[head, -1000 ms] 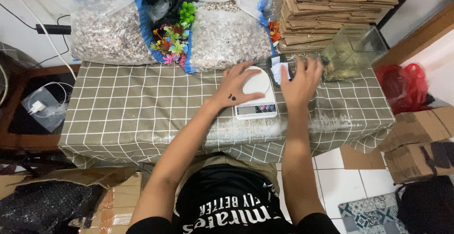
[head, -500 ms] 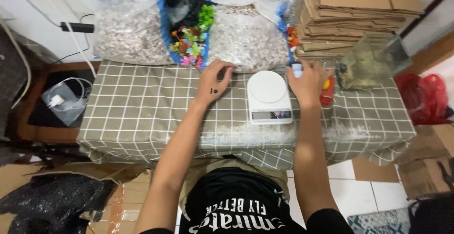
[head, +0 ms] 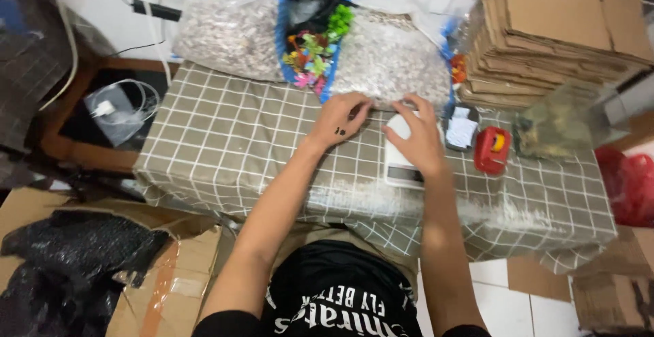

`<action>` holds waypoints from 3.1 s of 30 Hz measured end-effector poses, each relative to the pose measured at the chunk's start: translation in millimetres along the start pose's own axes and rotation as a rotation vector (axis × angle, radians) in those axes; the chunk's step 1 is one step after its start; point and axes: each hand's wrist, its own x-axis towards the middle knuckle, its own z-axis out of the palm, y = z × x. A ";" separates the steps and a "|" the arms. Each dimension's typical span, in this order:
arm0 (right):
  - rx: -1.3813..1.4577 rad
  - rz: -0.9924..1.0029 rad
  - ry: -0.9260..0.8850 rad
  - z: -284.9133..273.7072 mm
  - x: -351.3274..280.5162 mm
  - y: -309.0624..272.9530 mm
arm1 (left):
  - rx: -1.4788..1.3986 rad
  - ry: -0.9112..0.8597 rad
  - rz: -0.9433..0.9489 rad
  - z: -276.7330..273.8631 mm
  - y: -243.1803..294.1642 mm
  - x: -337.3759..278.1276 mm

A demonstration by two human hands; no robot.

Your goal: Packaging aquarium gravel into smaller bags using a scoop and weighing them on a digital scale

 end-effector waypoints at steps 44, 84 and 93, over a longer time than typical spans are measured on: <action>-0.106 0.121 -0.153 183.6 318.3 -5.9 | 1.028 0.464 -0.172 -127.4 -75.0 41.9; 0.192 0.103 0.186 189.6 309.4 -14.0 | 0.053 1.113 -0.199 -165.6 -96.4 125.9; 0.202 0.028 0.245 168.2 309.0 -34.6 | -0.048 1.169 -0.202 -163.5 -103.8 120.4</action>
